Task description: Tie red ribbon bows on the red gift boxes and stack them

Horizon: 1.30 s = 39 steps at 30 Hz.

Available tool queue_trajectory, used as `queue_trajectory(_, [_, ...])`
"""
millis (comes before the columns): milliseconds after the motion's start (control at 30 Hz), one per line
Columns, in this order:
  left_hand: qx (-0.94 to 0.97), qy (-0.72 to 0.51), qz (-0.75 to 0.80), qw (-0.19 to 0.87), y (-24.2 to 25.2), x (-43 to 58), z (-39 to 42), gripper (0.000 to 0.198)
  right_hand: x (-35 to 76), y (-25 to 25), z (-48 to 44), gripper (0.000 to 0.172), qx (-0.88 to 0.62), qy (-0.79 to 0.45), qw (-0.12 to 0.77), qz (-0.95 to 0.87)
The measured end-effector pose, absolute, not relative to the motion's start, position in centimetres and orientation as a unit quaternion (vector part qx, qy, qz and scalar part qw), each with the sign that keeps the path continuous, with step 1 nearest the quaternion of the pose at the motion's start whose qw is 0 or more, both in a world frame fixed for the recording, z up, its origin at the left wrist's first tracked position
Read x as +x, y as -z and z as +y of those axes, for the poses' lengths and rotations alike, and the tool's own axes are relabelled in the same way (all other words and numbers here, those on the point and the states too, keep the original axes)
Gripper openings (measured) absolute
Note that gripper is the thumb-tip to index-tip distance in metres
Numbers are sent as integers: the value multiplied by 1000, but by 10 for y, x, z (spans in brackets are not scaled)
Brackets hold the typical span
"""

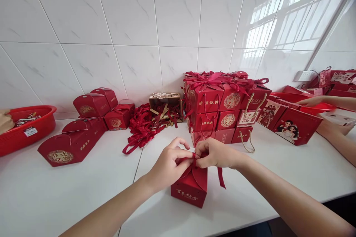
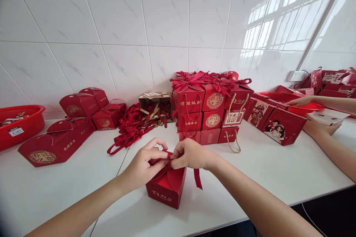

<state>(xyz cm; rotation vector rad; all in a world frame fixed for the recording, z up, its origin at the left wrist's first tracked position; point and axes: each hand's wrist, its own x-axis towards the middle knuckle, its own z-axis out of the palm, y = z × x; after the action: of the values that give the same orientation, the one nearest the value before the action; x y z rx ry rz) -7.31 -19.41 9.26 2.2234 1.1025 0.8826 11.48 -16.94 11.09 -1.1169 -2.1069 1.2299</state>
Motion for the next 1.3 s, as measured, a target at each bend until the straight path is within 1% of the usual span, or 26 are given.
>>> queue_trajectory(133, [792, -313, 446, 275, -90, -81, -193, 23, 119, -110, -174, 8, -431, -399, 233, -775])
queue_trajectory(300, [788, -242, 518, 228, -103, -114, -195, 20, 136, -107, -187, 10, -474, -275, 253, -797])
queue_trajectory(333, [793, -221, 513, 243, -107, -118, -197, 19, 138, -106, -190, 10, -475, -240, 247, -810])
queue_trajectory(400, [801, -190, 474, 313, -114, -120, -202, 17, 137, -102, -194, 10, -474, -165, 239, -831])
queue_trajectory(500, [788, -198, 402, 422, -120, -112, -206, 19, 128, -94, -196, 8, -479, -75, 261, -835])
queue_trajectory(567, [783, -211, 381, 443, -118, -106, -205, 23, 123, -89, -196, 8, -482, -48, 278, -830])
queue_trajectory(600, [787, -214, 384, 433, -117, -105, -204, 24, 122, -87, -197, 8, -482, -40, 282, -829])
queue_trajectory(667, [809, -211, 411, 363, -112, -106, -202, 27, 123, -84, -198, 8, -481, -29, 279, -830])
queue_trajectory(800, [866, -176, 457, 105, -103, -114, -201, 32, 128, -83, -203, 10, -484, -6, 275, -831])
queue_trajectory(900, [875, -152, 456, -47, -96, -118, -205, 31, 128, -83, -206, 11, -480, 11, 276, -833])
queue_trajectory(1000, [860, -147, 463, -156, -91, -117, -210, 28, 126, -81, -208, 11, -481, 13, 279, -831])
queue_trajectory(1067, [847, -151, 476, -184, -89, -116, -213, 27, 125, -78, -208, 12, -484, 10, 282, -828])
queue_trajectory(1133, [840, -162, 492, -159, -89, -115, -213, 26, 126, -76, -209, 13, -487, 5, 285, -826])
queue_trajectory(1167, [841, -167, 500, -123, -88, -116, -213, 26, 128, -75, -210, 13, -488, -1, 289, -824])
queue_trajectory(1200, [841, -174, 507, -71, -88, -117, -213, 26, 129, -74, -211, 12, -487, -13, 295, -822])
queue_trajectory(1267, [833, -197, 513, 59, -86, -118, -212, 26, 132, -72, -218, 5, -473, -61, 320, -819])
queue_trajectory(1300, [823, -213, 512, 119, -84, -117, -211, 27, 133, -70, -222, 6, -460, -89, 336, -817])
